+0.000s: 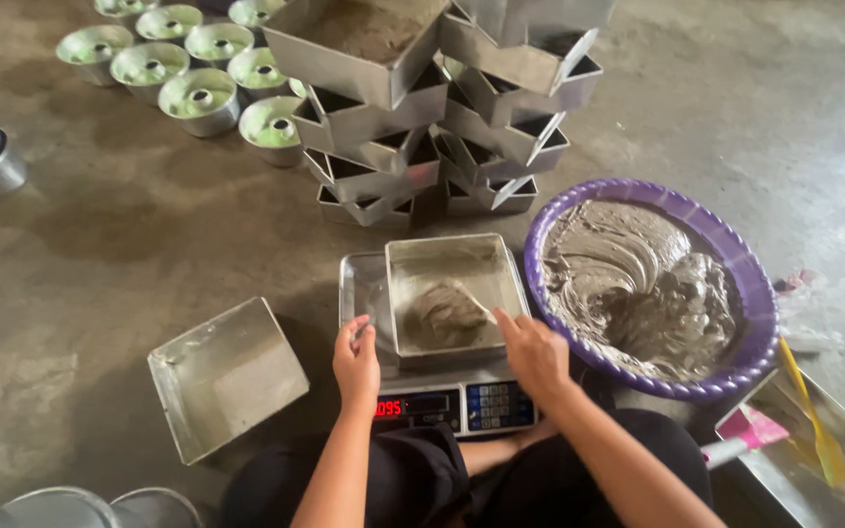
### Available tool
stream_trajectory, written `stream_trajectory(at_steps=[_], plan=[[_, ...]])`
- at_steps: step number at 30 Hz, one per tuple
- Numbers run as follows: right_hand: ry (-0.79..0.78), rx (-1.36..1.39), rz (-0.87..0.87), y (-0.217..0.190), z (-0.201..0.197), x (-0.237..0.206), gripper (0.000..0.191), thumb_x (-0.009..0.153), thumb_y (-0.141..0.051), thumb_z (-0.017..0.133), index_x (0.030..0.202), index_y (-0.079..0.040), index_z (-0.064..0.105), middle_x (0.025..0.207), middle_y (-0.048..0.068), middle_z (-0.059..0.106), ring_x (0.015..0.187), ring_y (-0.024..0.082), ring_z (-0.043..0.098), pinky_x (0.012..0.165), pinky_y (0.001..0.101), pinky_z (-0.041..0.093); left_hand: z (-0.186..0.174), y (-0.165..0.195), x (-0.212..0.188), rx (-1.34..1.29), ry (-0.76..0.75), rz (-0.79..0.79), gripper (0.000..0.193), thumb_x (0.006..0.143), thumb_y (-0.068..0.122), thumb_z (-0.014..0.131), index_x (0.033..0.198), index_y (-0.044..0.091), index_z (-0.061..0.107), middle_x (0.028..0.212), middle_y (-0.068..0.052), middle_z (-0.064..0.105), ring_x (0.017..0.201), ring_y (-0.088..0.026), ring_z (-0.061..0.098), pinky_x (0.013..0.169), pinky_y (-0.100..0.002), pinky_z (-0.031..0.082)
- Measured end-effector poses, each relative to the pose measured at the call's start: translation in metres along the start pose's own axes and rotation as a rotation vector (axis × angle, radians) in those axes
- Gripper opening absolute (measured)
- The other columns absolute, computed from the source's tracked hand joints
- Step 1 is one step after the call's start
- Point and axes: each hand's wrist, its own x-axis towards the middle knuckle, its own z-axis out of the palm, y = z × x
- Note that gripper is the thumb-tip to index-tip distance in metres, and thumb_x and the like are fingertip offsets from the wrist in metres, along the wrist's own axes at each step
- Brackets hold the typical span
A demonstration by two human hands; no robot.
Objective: The person scoops gray batter from a purple bowl into a square metal pan placed on a digital scale, spreads it evenly, and stacks the filled pan. The process is repeated with additional pans.
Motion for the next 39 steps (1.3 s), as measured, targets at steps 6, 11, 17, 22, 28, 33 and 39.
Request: stream_trajectory(at_steps=[6,11,17,22,28,33,39], plan=[[-0.152,0.975,0.755,-0.032,0.025,0.027,0.033,0.102,-0.022,0.065,0.134,-0.014,0.069,0.071,0.002,0.060,0.054,0.014,0.047,0.050,0.0282,0.037,0.003,0.012,-0.003,0.067,0.012,0.037,0.026,0.095,0.021,0.065,0.117,0.007,0.069,0.091,-0.002,0.069,0.078,-0.010,0.060,0.071,-0.028,0.048],[-0.234,1.750,1.202,-0.011,-0.009,0.050,0.036,0.101,-0.028,0.057,0.128,-0.005,0.064,0.079,0.000,0.060,0.064,0.012,0.056,0.059,0.0247,0.050,-0.002,0.017,-0.007,-0.031,-0.061,-0.144,0.027,0.098,0.023,0.063,0.121,0.010,0.067,0.082,-0.002,0.063,0.065,-0.013,0.046,0.060,-0.031,0.038],[0.205,0.781,0.948,0.096,-0.104,0.018,0.037,0.102,-0.020,0.058,0.138,-0.019,0.064,0.108,0.005,0.076,0.081,0.011,0.066,0.057,0.0240,0.049,0.003,0.020,-0.006,0.003,-0.034,-0.031,0.026,0.097,0.021,0.064,0.119,0.007,0.068,0.091,-0.001,0.067,0.075,-0.009,0.055,0.068,-0.027,0.045],[-0.544,-0.428,0.567,0.195,-0.115,-0.040,0.033,0.102,-0.020,0.057,0.131,-0.030,0.069,0.107,0.002,0.078,0.091,0.018,0.070,0.083,0.0424,0.045,0.003,0.023,-0.007,0.016,-0.036,0.012,0.026,0.096,0.021,0.063,0.119,0.008,0.067,0.105,0.001,0.070,0.086,-0.009,0.062,0.078,-0.027,0.049],[-0.369,-0.734,0.303,0.262,-0.114,-0.054,0.038,0.096,-0.017,0.051,0.123,-0.031,0.073,0.115,0.002,0.076,0.112,0.023,0.071,0.100,0.0463,0.049,-0.003,0.024,-0.008,0.052,-0.028,-0.083,0.028,0.099,0.022,0.063,0.122,0.008,0.069,0.092,-0.006,0.067,0.079,-0.012,0.056,0.075,-0.028,0.046],[-0.501,-0.515,0.402,0.256,-0.115,-0.046,0.031,0.102,-0.039,0.053,0.123,-0.033,0.074,0.123,0.007,0.073,0.113,0.032,0.069,0.104,0.0511,0.047,-0.004,0.023,-0.007,0.013,-0.019,0.019,0.026,0.097,0.020,0.063,0.119,0.007,0.068,0.094,0.003,0.066,0.077,-0.007,0.056,0.071,-0.025,0.046],[-0.728,-0.459,0.565,0.224,-0.107,-0.028,0.037,0.098,-0.055,0.059,0.124,-0.035,0.076,0.118,0.002,0.078,0.111,0.027,0.073,0.110,0.0534,0.042,-0.003,0.024,-0.008,0.007,-0.025,-0.040,0.027,0.097,0.020,0.063,0.119,0.007,0.068,0.088,0.002,0.064,0.073,-0.007,0.053,0.066,-0.026,0.044]])
